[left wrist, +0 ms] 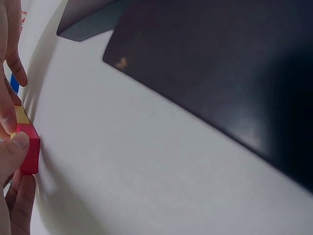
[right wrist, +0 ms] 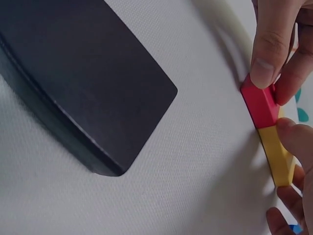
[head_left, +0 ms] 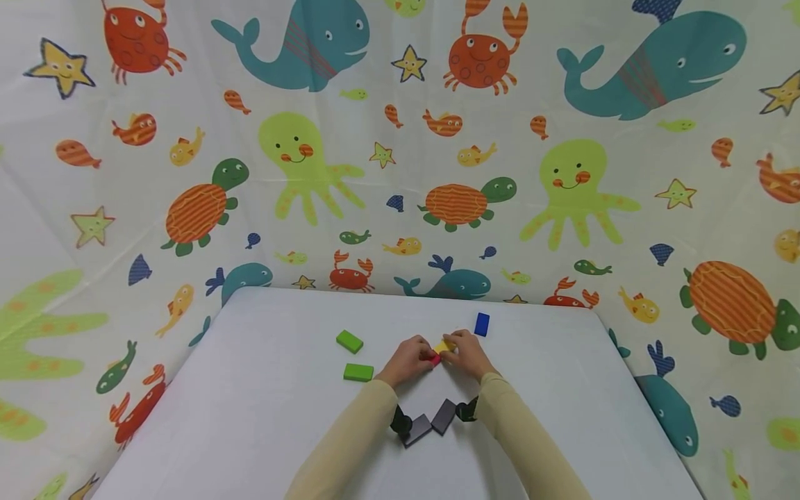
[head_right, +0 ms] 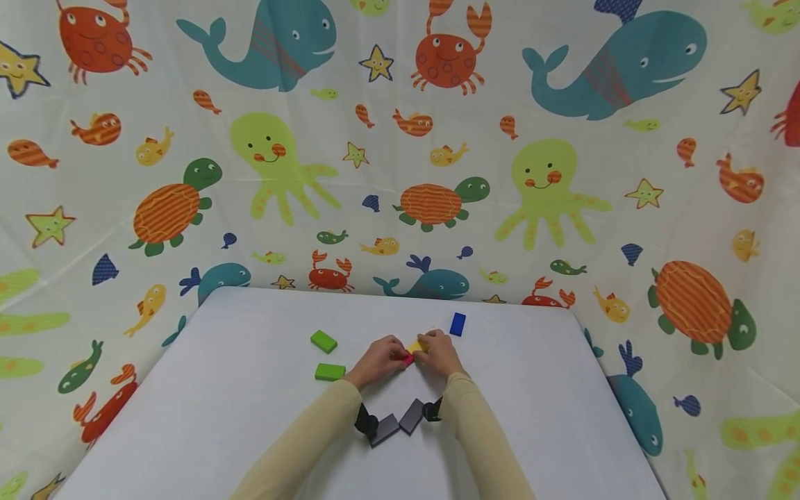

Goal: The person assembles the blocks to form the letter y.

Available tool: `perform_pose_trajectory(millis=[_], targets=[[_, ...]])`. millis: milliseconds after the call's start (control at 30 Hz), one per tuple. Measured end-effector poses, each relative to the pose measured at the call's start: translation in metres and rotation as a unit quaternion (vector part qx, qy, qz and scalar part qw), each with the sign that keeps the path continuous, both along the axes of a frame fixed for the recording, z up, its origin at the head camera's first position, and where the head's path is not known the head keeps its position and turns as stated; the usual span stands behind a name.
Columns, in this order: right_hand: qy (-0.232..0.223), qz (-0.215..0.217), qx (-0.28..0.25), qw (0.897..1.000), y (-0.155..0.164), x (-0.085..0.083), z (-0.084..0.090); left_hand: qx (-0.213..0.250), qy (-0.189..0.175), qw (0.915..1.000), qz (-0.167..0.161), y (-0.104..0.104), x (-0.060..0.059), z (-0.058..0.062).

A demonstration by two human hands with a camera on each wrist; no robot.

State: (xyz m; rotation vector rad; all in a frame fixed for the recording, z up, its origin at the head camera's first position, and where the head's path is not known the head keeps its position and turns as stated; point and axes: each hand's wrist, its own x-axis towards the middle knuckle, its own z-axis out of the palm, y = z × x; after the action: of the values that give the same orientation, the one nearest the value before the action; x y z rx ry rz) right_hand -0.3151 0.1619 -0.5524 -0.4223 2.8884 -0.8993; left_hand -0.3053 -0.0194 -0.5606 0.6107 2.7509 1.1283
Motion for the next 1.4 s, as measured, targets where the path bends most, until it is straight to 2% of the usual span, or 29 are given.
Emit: perform_pose_trajectory(millis=[267, 900, 1400], targets=[[-0.001, -0.006, -0.001, 1.000, 0.0003, -0.0009, -0.0010, -0.004, 0.011, 0.9999, -0.008, 0.0006, -0.0010, 0.0002], [-0.002, -0.006, -0.005, 1.000, 0.0017, -0.0005, 0.0006, -0.016, 0.002, 0.9998, -0.007, 0.0018, 0.0000, 0.0011], [-0.004, -0.002, -0.007, 1.000, 0.0026, -0.0014, -0.0018, -0.033, 0.019, 0.9992, -0.010, 0.0015, -0.0006, -0.0003]])
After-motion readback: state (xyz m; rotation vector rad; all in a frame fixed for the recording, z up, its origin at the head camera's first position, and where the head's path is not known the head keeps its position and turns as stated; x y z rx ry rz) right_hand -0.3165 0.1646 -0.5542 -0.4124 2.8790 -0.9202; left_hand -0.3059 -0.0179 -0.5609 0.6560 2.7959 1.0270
